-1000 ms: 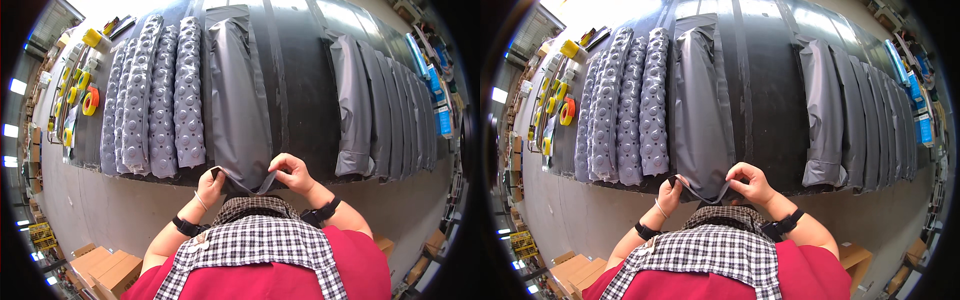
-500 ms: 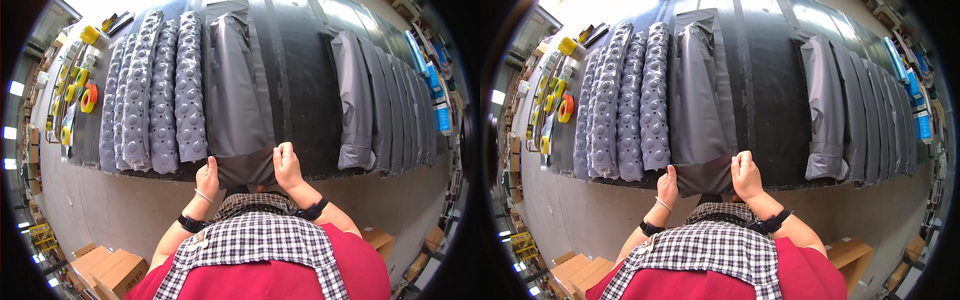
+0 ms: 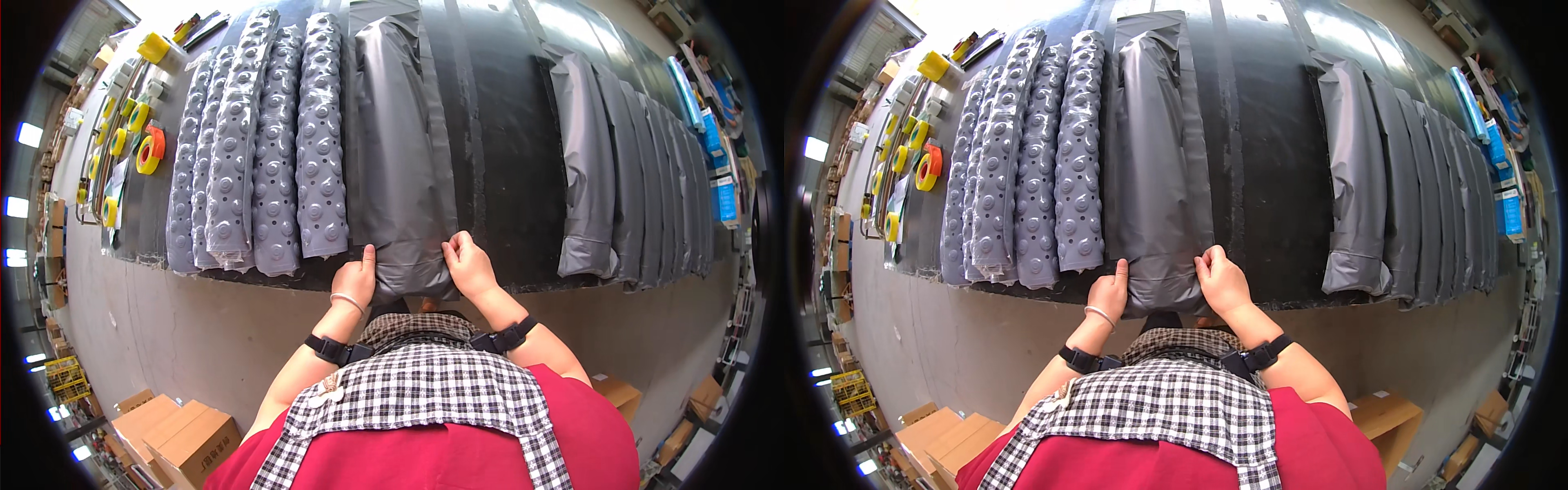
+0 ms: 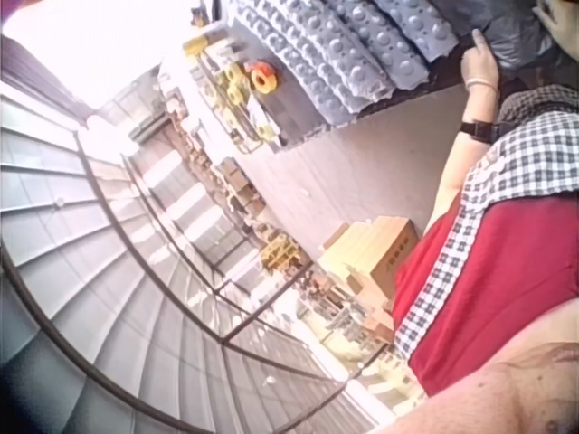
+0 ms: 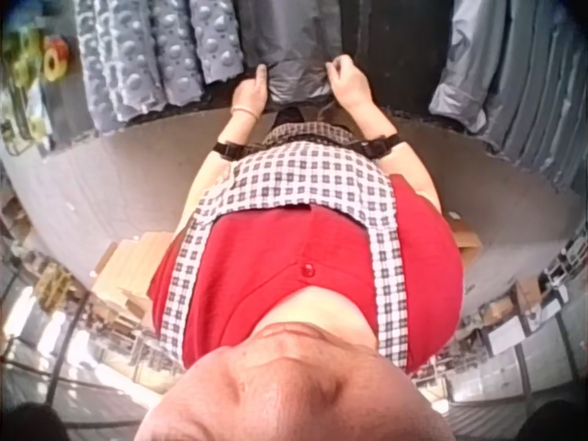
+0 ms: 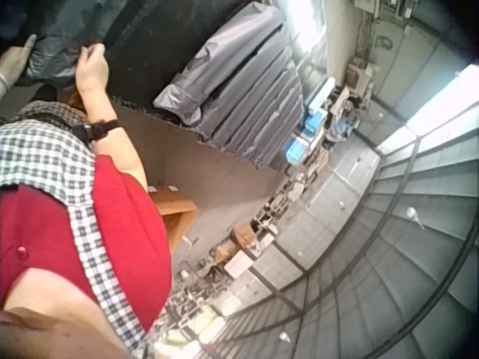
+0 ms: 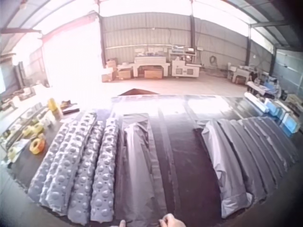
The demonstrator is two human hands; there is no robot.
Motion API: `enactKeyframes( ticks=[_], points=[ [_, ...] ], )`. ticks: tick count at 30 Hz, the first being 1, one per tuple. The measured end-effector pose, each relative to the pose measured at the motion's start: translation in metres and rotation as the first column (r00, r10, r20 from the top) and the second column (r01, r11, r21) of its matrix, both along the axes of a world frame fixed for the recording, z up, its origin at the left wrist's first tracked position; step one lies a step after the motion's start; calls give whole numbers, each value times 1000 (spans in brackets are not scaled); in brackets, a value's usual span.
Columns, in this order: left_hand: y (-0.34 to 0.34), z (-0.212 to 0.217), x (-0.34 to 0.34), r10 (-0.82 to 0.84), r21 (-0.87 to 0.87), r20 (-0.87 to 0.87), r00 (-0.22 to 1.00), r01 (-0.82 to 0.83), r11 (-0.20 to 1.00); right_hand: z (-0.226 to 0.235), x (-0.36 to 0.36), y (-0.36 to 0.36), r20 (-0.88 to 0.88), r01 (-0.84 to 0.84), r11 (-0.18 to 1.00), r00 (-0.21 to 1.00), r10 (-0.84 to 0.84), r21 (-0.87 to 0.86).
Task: Using a heat-sealing machine and manual bagging to package long cylindrical rubber or plastic products.
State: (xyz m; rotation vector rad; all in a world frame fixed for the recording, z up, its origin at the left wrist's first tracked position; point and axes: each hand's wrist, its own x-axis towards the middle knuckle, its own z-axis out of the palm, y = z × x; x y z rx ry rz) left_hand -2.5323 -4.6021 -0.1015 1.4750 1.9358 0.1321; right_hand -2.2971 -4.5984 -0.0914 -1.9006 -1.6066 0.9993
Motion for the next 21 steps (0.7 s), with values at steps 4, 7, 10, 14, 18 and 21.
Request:
enactKeyframes(
  ticks=[4, 7, 10, 14, 18, 21],
  points=[
    [-15, -13, -14, 221, -76, 242, 945, -209, 975, 2, -1, -1, -25, 15, 999, 1000, -16, -30],
    [-24, -6, -21, 345, -189, 337, 876, -296, 936, 2, -2, -2, -39, 27, 999, 999, -28, -29],
    [-31, 7, -30, 60, 17, 130, 990, -63, 998, 2, 2, -4, -38, 40, 999, 998, -41, -30],
    [-46, 60, -17, -160, 311, -50, 986, 168, 935, -1, 6, -6, -46, 54, 999, 998, -54, 4],
    [-27, 40, 0, -706, 596, -1, 709, 567, 568, 3, -1, -5, -59, 55, 999, 997, -54, 0],
    [-25, 14, 12, -646, 628, 86, 758, 462, 626, 4, -5, -5, -26, 38, 999, 999, -37, 31]
  ],
)
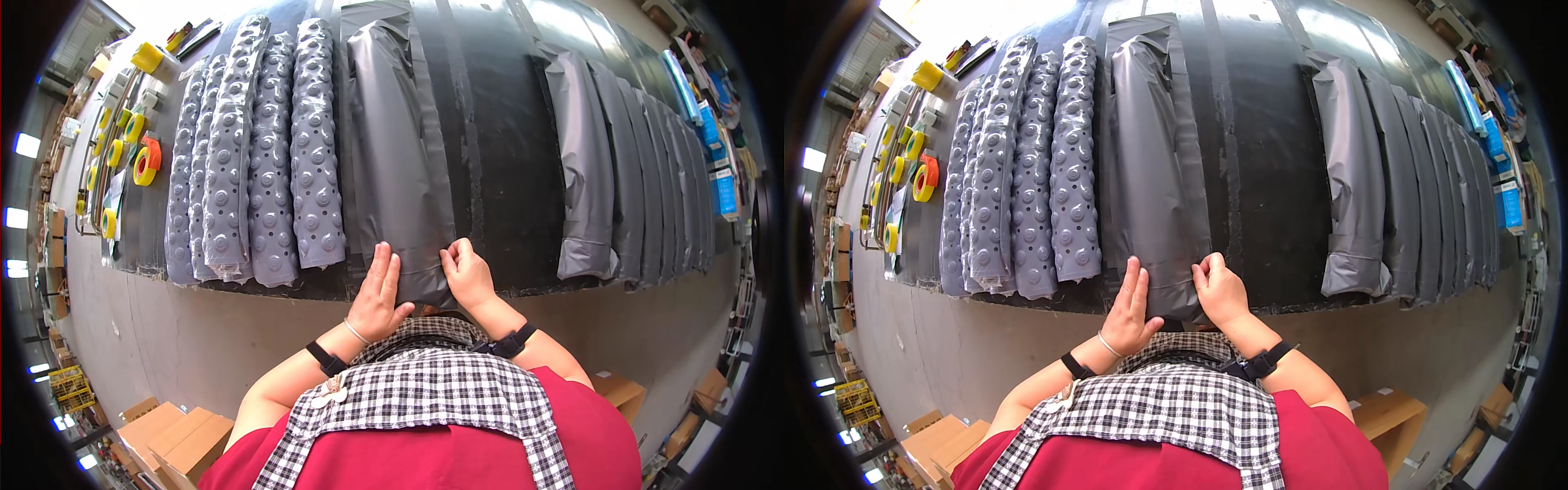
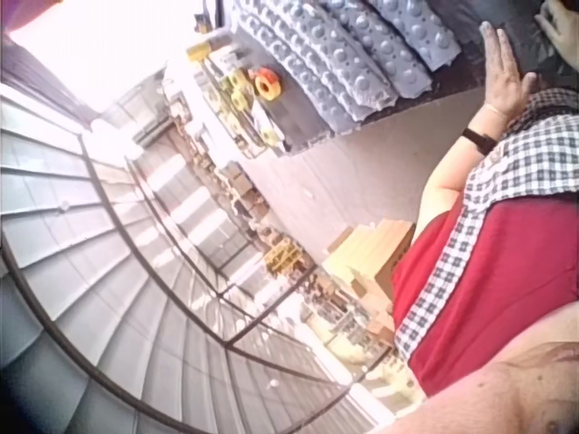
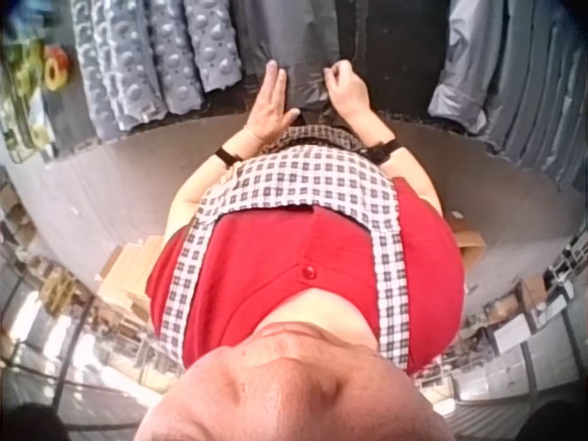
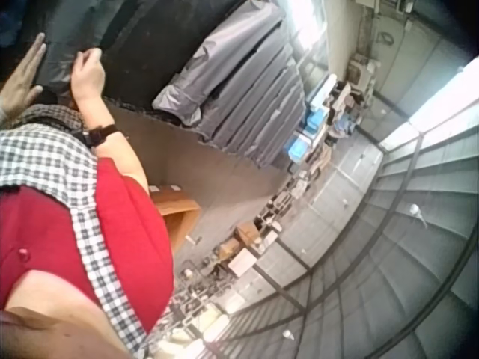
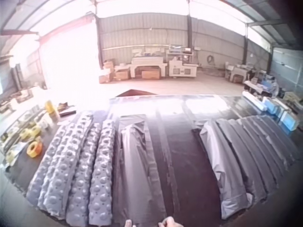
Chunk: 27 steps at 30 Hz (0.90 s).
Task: Using a heat-sealing machine and manual bagging to package long cylindrical rubber or plastic products.
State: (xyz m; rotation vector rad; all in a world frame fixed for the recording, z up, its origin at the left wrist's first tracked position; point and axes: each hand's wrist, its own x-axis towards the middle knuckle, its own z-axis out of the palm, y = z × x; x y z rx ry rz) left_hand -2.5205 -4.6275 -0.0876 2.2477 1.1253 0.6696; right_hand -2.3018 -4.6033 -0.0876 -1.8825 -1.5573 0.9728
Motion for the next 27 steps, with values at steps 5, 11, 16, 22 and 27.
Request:
enactKeyframes(
  ticks=[5, 11, 16, 22, 27],
  points=[
    [13, -15, 9, 227, -355, 292, 929, -115, 928, 1, -2, 3, 9, 9, 1000, 1000, -9, -29],
    [19, -7, 2, 279, -292, 265, 923, -199, 936, 16, 0, 10, 109, -9, 989, 994, -7, 150],
    [75, -23, 19, 603, -634, 520, 605, -200, 747, 24, -35, 29, -33, -166, 986, 986, 166, -12],
    [85, 18, 64, 630, -742, 653, 420, 192, 642, 8, -13, 31, -389, 49, 986, 921, 18, 162],
    [81, 27, 111, 390, -605, 649, 653, 132, 785, 40, 46, 14, -561, 121, 974, 828, 8, 193]
  ],
)
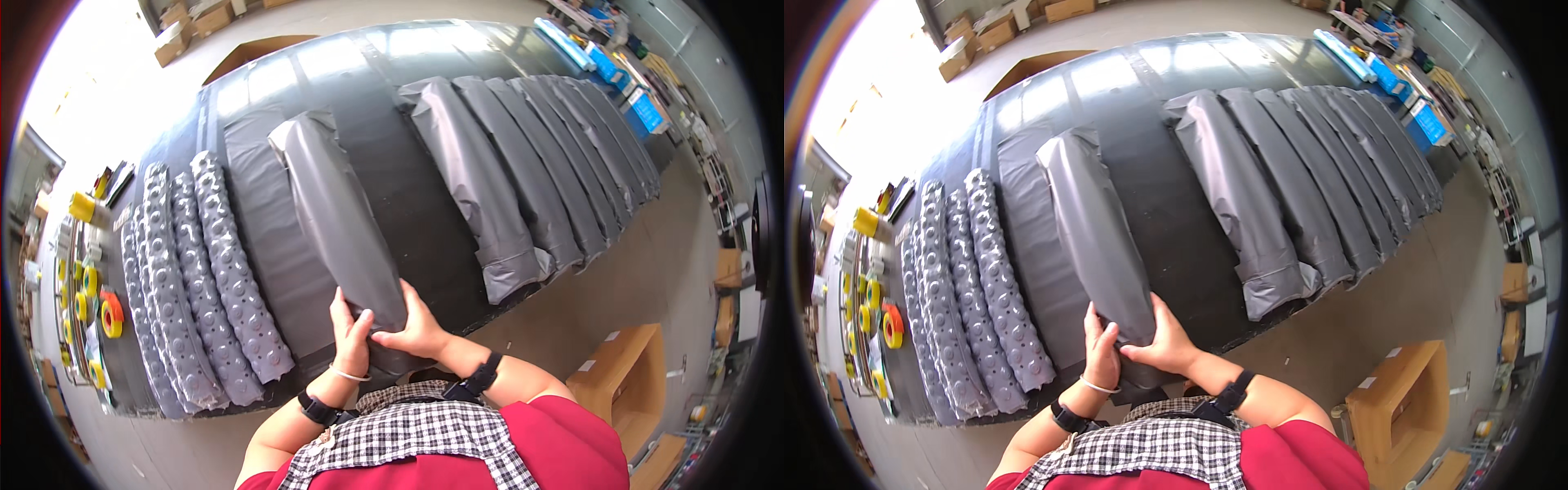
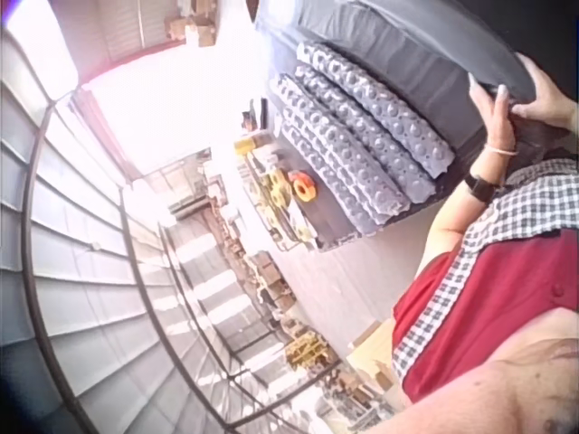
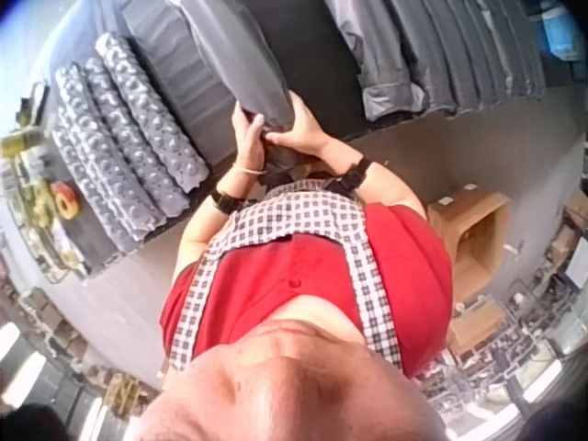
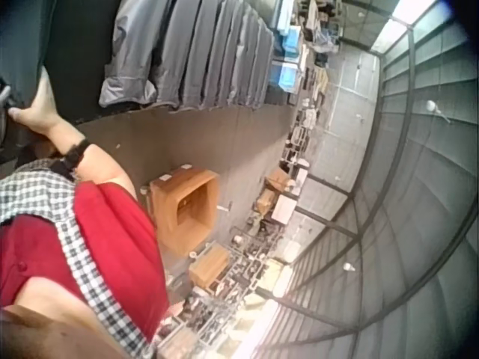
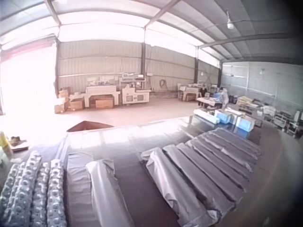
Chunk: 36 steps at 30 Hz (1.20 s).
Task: Using a heat-sealing machine and manual bagging to package long cylindrical rubber or plastic products.
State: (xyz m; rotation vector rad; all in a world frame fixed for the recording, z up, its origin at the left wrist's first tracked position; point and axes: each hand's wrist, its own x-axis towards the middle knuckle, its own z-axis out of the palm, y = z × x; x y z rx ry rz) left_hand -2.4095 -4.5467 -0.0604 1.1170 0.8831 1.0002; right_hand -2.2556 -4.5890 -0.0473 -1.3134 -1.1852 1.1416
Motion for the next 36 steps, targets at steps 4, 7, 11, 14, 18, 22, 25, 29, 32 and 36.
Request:
enactKeyframes(
  ticks=[4, 7, 11, 14, 18, 22, 25, 29, 32, 36],
  points=[
    [17, -15, 78, -149, 35, -72, 986, 152, 988, -3, 75, -4, 199, 130, 991, 973, -120, -36],
    [39, -48, 139, -265, 65, -168, 949, 279, 958, 3, 134, 10, 423, 184, 932, 905, -36, -314],
    [42, -68, 189, -277, 54, -223, 935, 296, 954, -22, 142, -3, 800, 421, 885, 591, -101, -199],
    [38, -59, 197, -333, -31, -178, 926, 333, 943, -3, 133, -12, 880, 429, 903, 426, -212, 10],
    [44, -60, 202, -417, -97, -63, 907, 411, 907, 10, 138, -2, 926, 506, 859, 355, -126, -77],
    [69, -81, 147, -503, -12, -181, 845, 509, 861, 16, 125, 4, 955, 384, 923, 261, -140, 31],
    [63, 12, 75, -122, 335, -748, 652, 529, 780, 15, 140, -20, 950, 398, 917, 280, -136, 14],
    [79, 46, -66, 588, 576, -807, 60, 301, 760, 31, 123, -42, 908, 282, 933, 289, -305, 224],
    [77, 39, -142, 231, 244, -950, -212, -35, 969, 37, 98, -34, 845, 117, 941, 414, -338, 319],
    [81, 33, -165, 91, 95, -995, -28, -247, 964, 43, 45, 10, 687, -140, 965, 725, -54, 224]
  ],
)
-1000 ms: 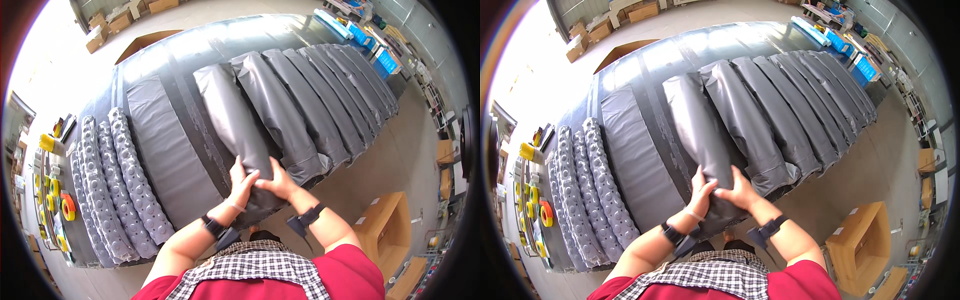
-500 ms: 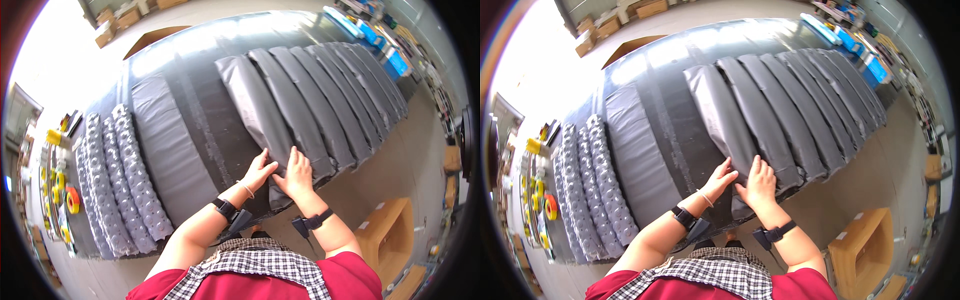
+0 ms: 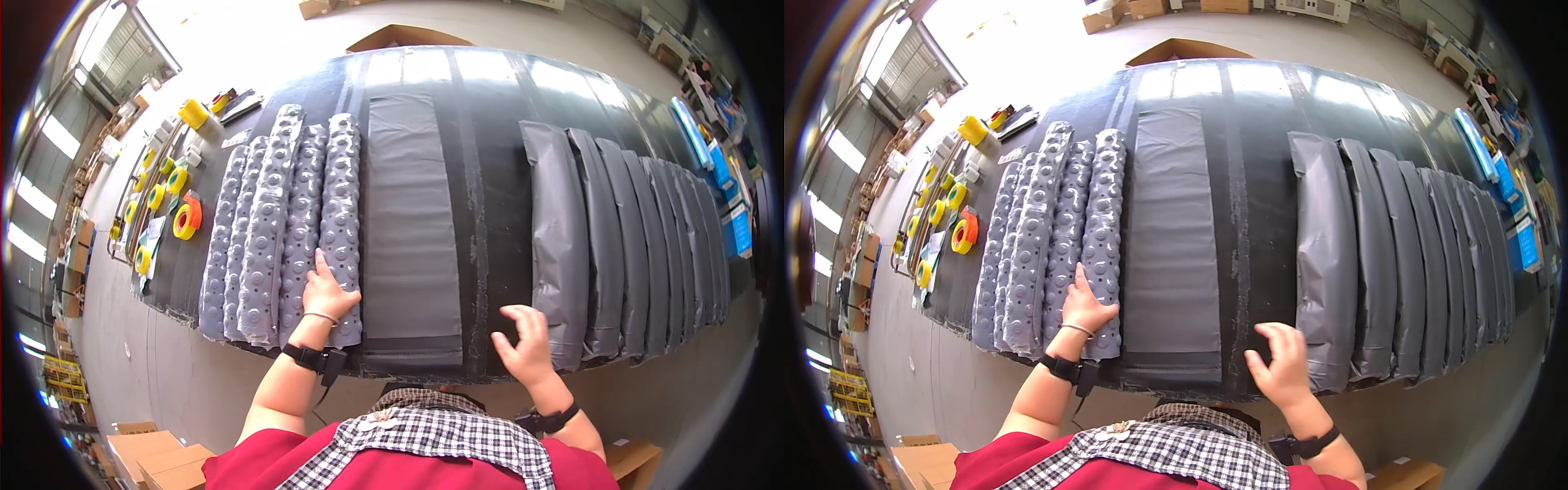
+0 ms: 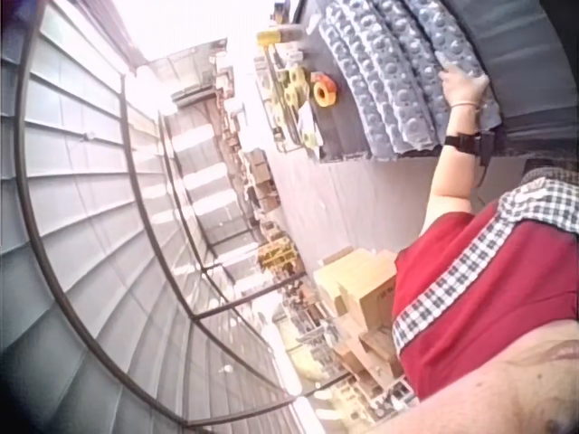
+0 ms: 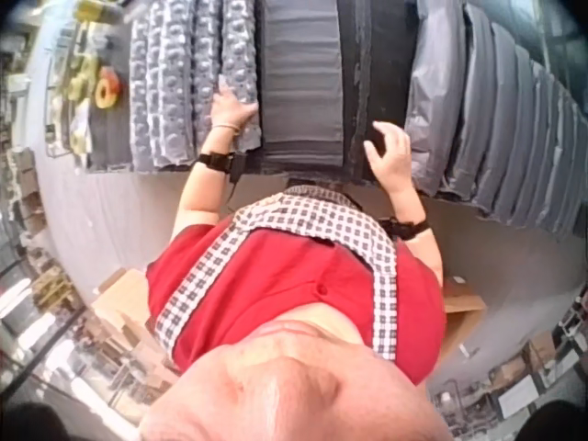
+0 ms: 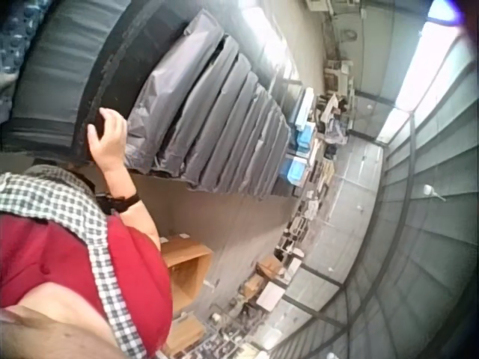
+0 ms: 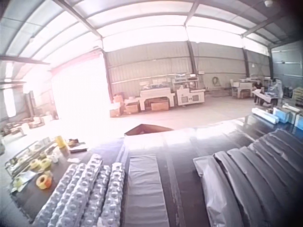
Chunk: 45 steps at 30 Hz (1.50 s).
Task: Using a heat-sealing machine and manual bagging to package long cylindrical rubber or plastic products.
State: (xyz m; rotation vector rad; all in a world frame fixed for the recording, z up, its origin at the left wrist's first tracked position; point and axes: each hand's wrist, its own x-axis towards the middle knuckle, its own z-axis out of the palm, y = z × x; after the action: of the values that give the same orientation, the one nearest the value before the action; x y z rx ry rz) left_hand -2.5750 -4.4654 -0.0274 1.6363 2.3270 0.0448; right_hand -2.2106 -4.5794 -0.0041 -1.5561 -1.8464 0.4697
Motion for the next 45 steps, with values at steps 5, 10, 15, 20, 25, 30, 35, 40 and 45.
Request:
enactKeyframes(
  ticks=[5, 10, 15, 20, 25, 30, 35, 40, 45],
  points=[
    [1, -9, -33, -8, 180, 606, 796, -127, 976, -8, -91, 73, -477, -466, 795, 840, 259, -389],
    [-34, 26, 23, -318, 332, 818, 479, 58, 941, -30, -173, 148, -817, -651, 498, 412, -403, -573],
    [-45, -13, 9, -305, 244, 897, 319, 216, 945, -35, -132, 132, -934, -643, 679, 280, -222, -354],
    [16, -32, 51, -689, 131, 211, 693, 679, 723, -39, -45, 61, -827, -390, 805, 523, -207, -448],
    [106, -71, 91, -695, 34, -79, 714, 699, 714, -32, -6, -14, -624, -55, 826, 684, -379, -561],
    [216, -75, 65, -625, 33, -142, 767, 635, 772, -28, -27, -35, 4, 392, 609, 843, -538, -689],
    [288, -66, 28, -501, 155, -321, 803, 567, 809, -29, -63, -12, 296, 539, 751, 841, -454, -382],
    [210, -26, 48, -848, -55, 146, 509, 860, 507, -31, -49, -7, 223, 557, 651, 821, -525, -515],
    [149, -35, 39, -861, -60, -154, 485, 865, 498, -44, -15, -18, -113, 365, 704, 839, -533, -609]
  ],
)
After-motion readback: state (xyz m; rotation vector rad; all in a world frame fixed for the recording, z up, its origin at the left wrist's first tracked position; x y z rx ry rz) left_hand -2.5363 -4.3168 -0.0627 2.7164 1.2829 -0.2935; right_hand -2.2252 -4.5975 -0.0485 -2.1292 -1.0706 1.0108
